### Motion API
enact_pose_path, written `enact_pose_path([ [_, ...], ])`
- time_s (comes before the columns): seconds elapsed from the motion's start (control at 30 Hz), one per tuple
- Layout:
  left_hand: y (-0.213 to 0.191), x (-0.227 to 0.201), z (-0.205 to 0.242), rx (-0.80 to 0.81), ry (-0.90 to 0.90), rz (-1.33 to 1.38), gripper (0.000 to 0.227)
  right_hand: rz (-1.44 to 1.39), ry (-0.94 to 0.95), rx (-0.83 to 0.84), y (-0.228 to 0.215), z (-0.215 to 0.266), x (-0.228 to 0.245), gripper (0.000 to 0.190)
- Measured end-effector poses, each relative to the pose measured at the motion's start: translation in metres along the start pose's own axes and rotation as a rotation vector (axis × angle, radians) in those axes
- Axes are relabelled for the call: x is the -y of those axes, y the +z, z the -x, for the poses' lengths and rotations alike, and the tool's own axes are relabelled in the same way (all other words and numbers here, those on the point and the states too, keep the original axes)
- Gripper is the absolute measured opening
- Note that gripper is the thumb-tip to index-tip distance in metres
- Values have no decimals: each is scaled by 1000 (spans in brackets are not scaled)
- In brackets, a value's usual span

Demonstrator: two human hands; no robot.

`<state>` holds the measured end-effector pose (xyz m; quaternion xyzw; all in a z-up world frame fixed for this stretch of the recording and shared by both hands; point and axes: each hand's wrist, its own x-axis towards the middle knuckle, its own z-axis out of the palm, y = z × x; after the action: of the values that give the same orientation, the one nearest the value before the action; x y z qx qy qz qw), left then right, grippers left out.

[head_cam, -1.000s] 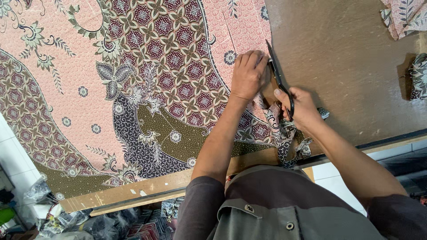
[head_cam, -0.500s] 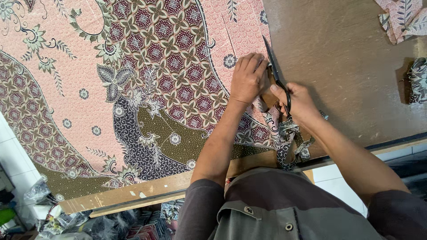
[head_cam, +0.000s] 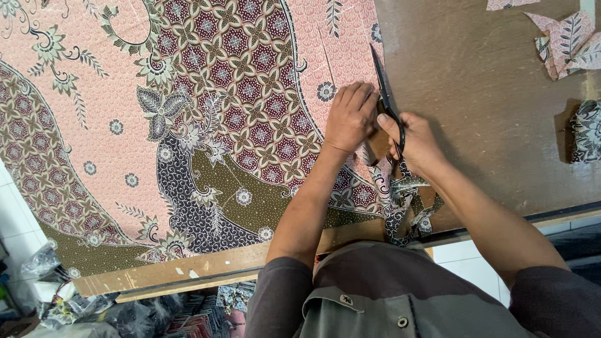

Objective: The person uses shears to cut patterned fabric laid out on a wooden table. They repeatedly reposition the fabric and cut along curved and straight lines, separating pieces and setting them aside.

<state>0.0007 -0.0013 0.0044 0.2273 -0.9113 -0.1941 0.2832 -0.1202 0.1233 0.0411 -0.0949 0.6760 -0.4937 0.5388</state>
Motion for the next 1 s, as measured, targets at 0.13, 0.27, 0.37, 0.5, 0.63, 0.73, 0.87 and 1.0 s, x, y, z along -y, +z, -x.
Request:
enact_pose_path([
  [0.13,3,1,2,9,-6,7,45,-2,12,2,-1,-6,2,40],
  [0.27,9,2,3,-20,-9,-8,41,64,25,-7,0,-22,14,39],
  [0.37,13,3,4,-31,-10,-34,40,77,36,-6,2,-28,18,38],
  [0.5,12,3,5,-33,-5,-22,39,62,42,-1,2,-25,16,35],
  [0.63,6,3,2,-25,8,-16,40,36,17,11,2,-27,16,37],
  [0.73,2,1,0,-26,6,9,37,27,28,4,4,-36,19,38],
  [0.87,-1,0,-3,-15,19,-16,38,43,-7,19,7,-51,26,38],
  [1.0,-3,0,-4,-7,25,-11,38,13,-1,13,9,-54,26,40],
])
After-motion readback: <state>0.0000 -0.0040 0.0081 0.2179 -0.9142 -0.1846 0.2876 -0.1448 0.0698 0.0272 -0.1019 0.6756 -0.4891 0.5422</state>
